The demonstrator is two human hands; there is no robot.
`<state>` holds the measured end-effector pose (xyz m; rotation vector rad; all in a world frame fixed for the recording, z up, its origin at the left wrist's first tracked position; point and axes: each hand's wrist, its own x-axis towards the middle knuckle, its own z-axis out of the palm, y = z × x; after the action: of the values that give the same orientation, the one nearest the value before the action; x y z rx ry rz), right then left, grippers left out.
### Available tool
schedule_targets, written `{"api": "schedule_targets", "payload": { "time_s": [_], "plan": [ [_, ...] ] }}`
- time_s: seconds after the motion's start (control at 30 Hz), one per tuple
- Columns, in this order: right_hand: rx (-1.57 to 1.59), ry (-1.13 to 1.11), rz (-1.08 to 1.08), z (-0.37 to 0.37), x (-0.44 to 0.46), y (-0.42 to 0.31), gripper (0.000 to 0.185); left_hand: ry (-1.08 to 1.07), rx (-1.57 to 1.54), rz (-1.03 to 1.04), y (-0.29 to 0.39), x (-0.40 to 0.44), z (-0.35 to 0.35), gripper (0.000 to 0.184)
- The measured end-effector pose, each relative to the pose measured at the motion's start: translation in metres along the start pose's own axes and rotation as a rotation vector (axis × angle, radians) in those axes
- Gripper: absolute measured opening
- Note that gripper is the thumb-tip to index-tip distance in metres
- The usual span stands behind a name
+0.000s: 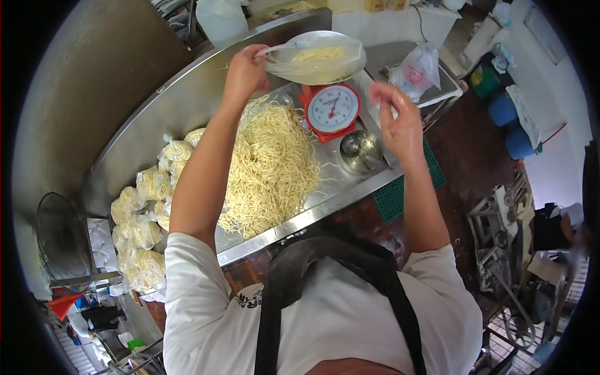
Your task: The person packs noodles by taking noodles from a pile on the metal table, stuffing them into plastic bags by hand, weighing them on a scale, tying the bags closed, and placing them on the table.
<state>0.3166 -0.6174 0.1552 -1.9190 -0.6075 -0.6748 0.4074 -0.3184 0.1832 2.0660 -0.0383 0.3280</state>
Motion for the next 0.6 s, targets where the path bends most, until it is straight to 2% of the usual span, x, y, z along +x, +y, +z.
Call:
{"api": "schedule_targets", "payload": {
  "time_s": [0.17, 0.43, 0.6],
  "plan": [
    [0.225, -0.193, 0.325, -0.002, -0.070, 0.042, 0.029, 0.031, -0.002, -0.013, -0.001, 0.015, 0.001, 0.027],
    [0.271, -0.188, 0.436, -0.025, -0.087, 0.050, 0.031, 0.079, 0.362, 0.009, 0.025, 0.022, 0.018, 0.052],
    [0.257, -0.209, 0.453, -0.031, -0.096, 0.046, 0.030, 0.138, 0.188, 0.027, 0.023, 0.021, 0.031, 0.054]
  ]
}}
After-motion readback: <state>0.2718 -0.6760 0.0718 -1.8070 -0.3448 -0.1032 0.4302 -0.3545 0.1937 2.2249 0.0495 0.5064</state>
